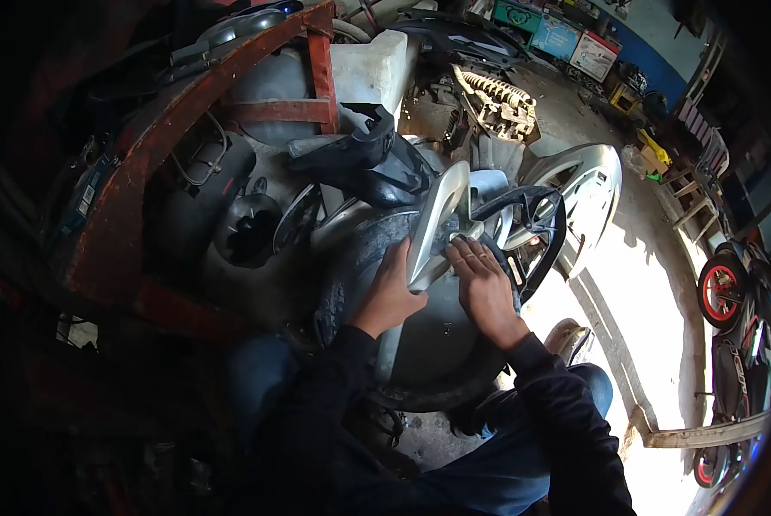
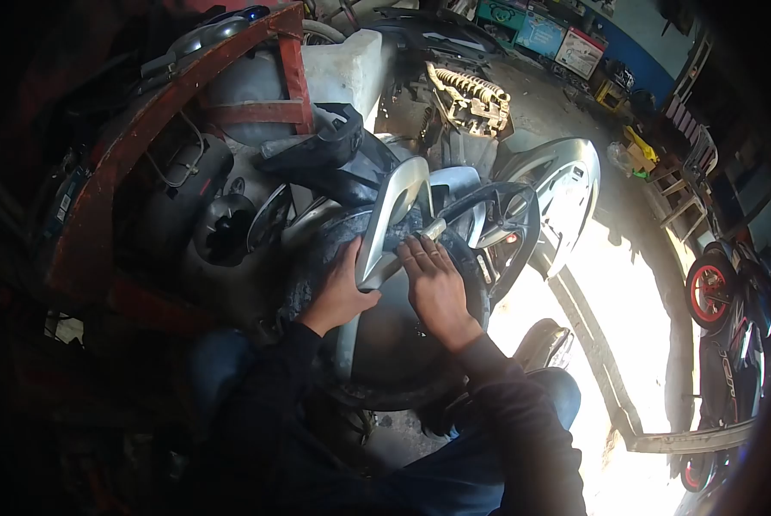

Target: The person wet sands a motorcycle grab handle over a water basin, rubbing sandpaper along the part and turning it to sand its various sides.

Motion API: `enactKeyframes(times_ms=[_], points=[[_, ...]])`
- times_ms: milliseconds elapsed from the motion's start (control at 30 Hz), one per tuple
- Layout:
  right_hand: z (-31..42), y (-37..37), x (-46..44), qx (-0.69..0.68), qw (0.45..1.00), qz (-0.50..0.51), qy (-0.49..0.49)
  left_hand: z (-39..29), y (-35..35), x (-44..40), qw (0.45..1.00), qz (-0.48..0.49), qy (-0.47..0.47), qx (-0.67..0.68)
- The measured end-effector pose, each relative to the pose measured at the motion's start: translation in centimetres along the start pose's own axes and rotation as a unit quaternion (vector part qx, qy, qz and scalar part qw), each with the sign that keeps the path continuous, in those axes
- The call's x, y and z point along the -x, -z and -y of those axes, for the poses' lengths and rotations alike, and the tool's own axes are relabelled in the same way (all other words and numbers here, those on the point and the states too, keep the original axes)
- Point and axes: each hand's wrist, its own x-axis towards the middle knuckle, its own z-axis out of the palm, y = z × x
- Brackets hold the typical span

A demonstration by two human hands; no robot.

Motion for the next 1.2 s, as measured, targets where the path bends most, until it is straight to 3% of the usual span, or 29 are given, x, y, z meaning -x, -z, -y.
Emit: enactKeyframes(times_ms=[33, 100, 233, 267, 400, 500, 567, 600, 667, 833, 933, 967, 1033, 1100, 1167, 1200], points=[[-0.3, -0.1, -0.2, 0.001, 1.000, -0.001, 0.001, 0.3, -0.1, 0.3, 1.000, -0.001, -0.001, 0.000], [-0.5, -0.3, 0.0, -0.023, 1.000, 0.003, -0.001, 0.4, -0.1, 1.2, 0.990, 0.039, 0.124, 0.054], [-0.9, -1.3, -0.9, -0.025, 1.000, -0.003, -0.006, 0.5, -1.1, 3.9, 0.988, -0.039, 0.120, 0.089], [-1.2, -1.4, -1.1, -0.019, 1.000, 0.003, -0.018, 1.5, -1.9, 4.1, 0.909, 0.018, 0.279, 0.310], [0.1, -1.9, -0.6, 0.012, 1.000, -0.005, 0.024, 0.3, -1.6, 3.4, 0.942, 0.000, 0.282, 0.183], [1.5, -0.9, -0.3, 0.004, 0.997, 0.008, 0.080, 1.9, -2.5, 3.2, 0.979, -0.053, 0.154, 0.120], [1.1, -0.5, -1.2, 0.014, 0.998, 0.006, 0.061, -2.6, -0.4, 2.3, 0.941, -0.009, 0.292, 0.169], [1.0, -0.4, -1.3, 0.024, 0.999, 0.004, 0.040, -1.7, -1.2, 2.4, 0.941, -0.008, 0.294, 0.170], [2.0, -0.9, -0.7, 0.033, 0.998, 0.004, 0.056, 1.0, -3.4, 2.2, 0.968, -0.053, 0.184, 0.162], [-0.6, 0.7, -1.9, 0.042, 0.999, -0.005, 0.001, 1.2, -4.7, 2.2, 0.985, -0.073, 0.109, 0.112], [0.5, 0.9, -0.5, 0.037, 0.997, -0.004, 0.070, 1.0, -5.0, 1.6, 0.989, -0.125, -0.033, 0.068], [0.5, 1.1, -0.4, 0.026, 0.997, 0.003, 0.077, 0.9, -5.2, 1.7, 0.989, -0.125, -0.033, 0.070], [-0.5, 1.7, -1.1, 0.033, 0.999, 0.002, 0.039, -1.0, -3.7, 1.6, 0.979, -0.006, 0.147, 0.139], [0.5, 1.7, -0.6, 0.053, 0.997, 0.010, 0.064, -0.7, -4.2, 1.6, 0.980, -0.019, 0.146, 0.135], [0.7, 1.2, 0.0, 0.015, 0.996, 0.011, 0.085, 1.0, -5.2, 1.7, 0.992, -0.106, -0.014, 0.064], [0.1, 1.8, -0.6, 0.023, 0.997, 0.010, 0.070, 0.4, -4.6, 1.6, 0.993, -0.104, -0.015, 0.061]])
